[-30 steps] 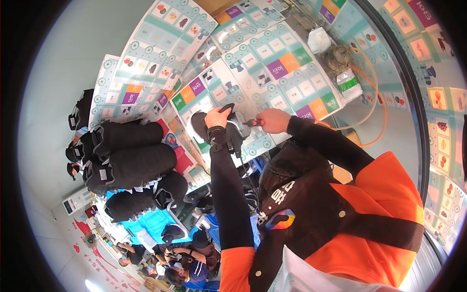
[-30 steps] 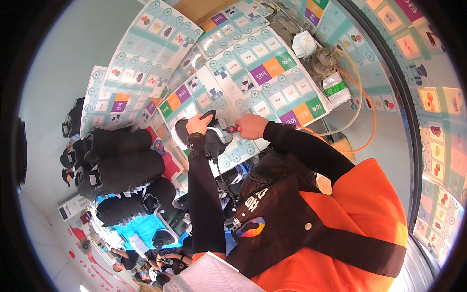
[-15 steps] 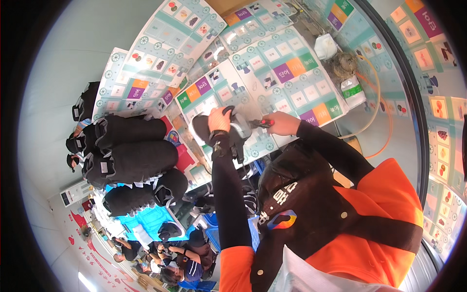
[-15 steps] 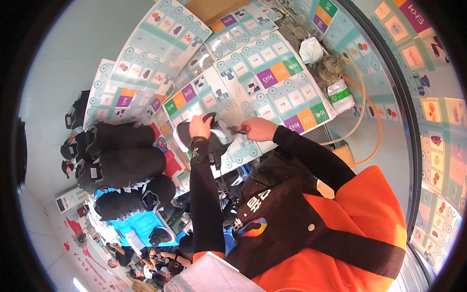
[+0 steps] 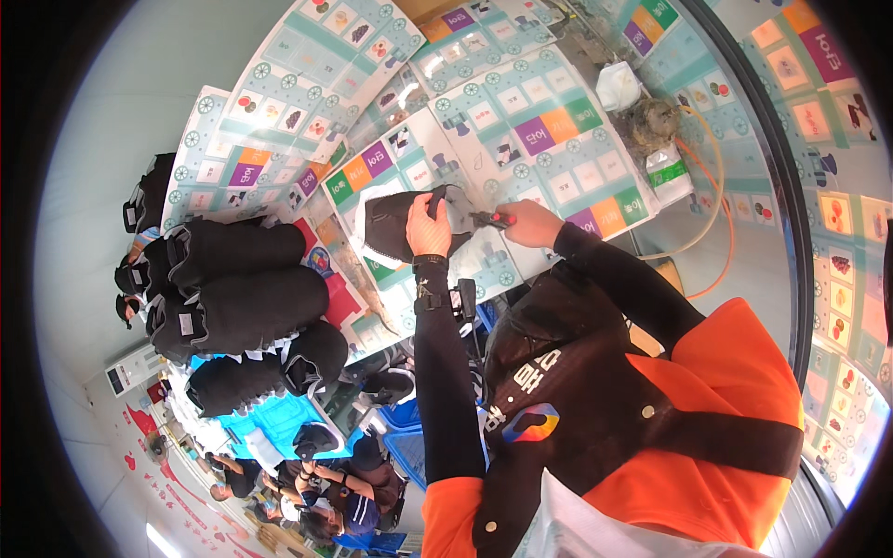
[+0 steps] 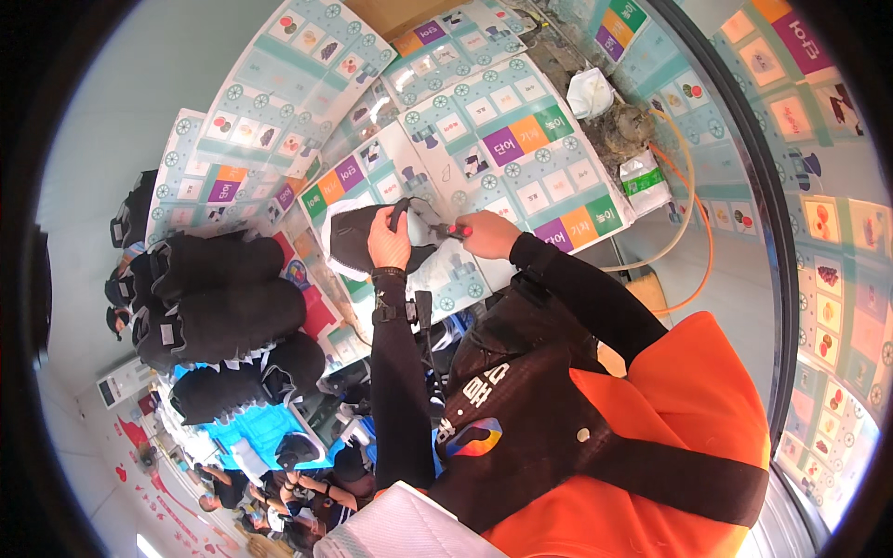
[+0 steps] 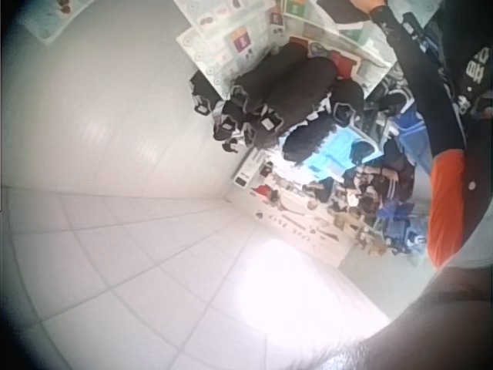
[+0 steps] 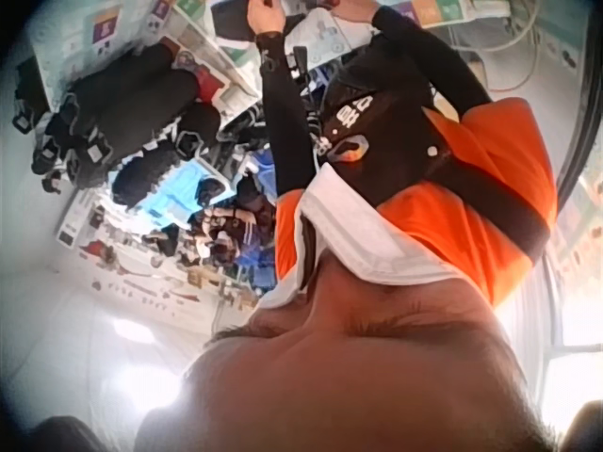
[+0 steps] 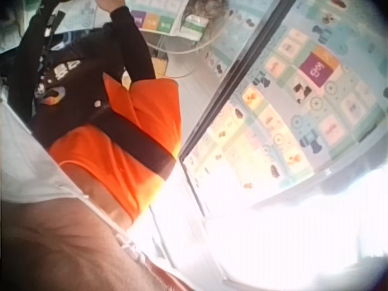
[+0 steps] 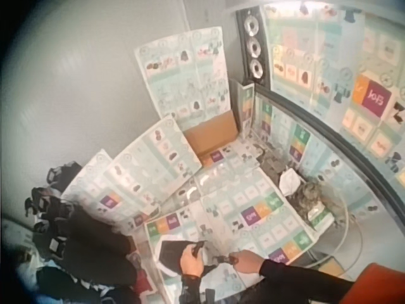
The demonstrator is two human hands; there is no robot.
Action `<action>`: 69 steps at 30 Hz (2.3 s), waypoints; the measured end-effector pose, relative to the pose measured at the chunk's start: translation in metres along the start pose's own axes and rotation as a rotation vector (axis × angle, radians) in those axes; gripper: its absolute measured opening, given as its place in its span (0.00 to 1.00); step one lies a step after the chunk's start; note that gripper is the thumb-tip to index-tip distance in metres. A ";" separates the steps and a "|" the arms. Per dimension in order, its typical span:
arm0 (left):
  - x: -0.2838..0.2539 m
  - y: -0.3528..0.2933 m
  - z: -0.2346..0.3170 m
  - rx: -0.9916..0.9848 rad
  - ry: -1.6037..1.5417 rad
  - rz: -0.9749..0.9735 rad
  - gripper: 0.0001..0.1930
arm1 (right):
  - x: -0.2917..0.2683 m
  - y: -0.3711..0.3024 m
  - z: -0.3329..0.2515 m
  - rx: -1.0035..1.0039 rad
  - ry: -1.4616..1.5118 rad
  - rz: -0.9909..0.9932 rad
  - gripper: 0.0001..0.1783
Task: The person cleans the interior and exterior of several shoes using a brush and a handheld suction tool. The person picks up a shoe from a bin, uses the brush to scrub the outer surface and the inner lining, then applies the suction tool to the inside of the shoe before placing it into a different bin and repeating the process with another shoe.
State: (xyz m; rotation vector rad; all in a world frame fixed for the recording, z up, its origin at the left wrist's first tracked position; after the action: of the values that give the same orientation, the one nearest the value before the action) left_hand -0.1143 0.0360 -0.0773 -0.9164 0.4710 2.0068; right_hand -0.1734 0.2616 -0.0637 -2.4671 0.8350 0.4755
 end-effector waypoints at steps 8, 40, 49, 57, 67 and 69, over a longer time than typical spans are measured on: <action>-0.005 -0.021 0.005 -0.093 -0.050 -0.100 0.11 | 0.002 0.003 0.004 0.054 -0.077 -0.002 0.10; -0.005 -0.118 -0.058 -0.229 -0.391 -0.379 0.22 | -0.002 0.004 0.000 0.105 -0.031 -0.424 0.13; -0.005 -0.116 -0.059 -0.250 -0.346 -0.413 0.22 | 0.002 0.003 0.003 0.035 -0.011 -0.309 0.10; -0.010 -0.114 -0.048 -0.293 -0.408 -0.428 0.21 | -0.014 -0.003 -0.007 0.187 0.091 -0.491 0.10; -0.112 -0.126 -0.108 -0.321 -0.632 0.213 0.17 | -0.019 0.010 0.115 0.188 -0.363 0.195 0.30; -0.119 -0.142 -0.098 -0.143 -0.278 0.209 0.19 | -0.017 0.008 0.151 0.042 -0.696 0.418 0.32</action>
State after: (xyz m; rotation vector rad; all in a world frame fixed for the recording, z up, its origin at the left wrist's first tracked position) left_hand 0.0879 -0.0103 -0.0512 -0.6779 0.2795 2.3410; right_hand -0.2165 0.3474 -0.1824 -1.8580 1.0171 1.3443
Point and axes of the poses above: each hand's wrist, its own y-axis towards the middle knuckle, its own x-axis out of the palm, z = x × y, the point moved 1 cm from there along y, towards the middle knuckle, and after that the axes turned 1 degree about -x, right-handed, at the moved point
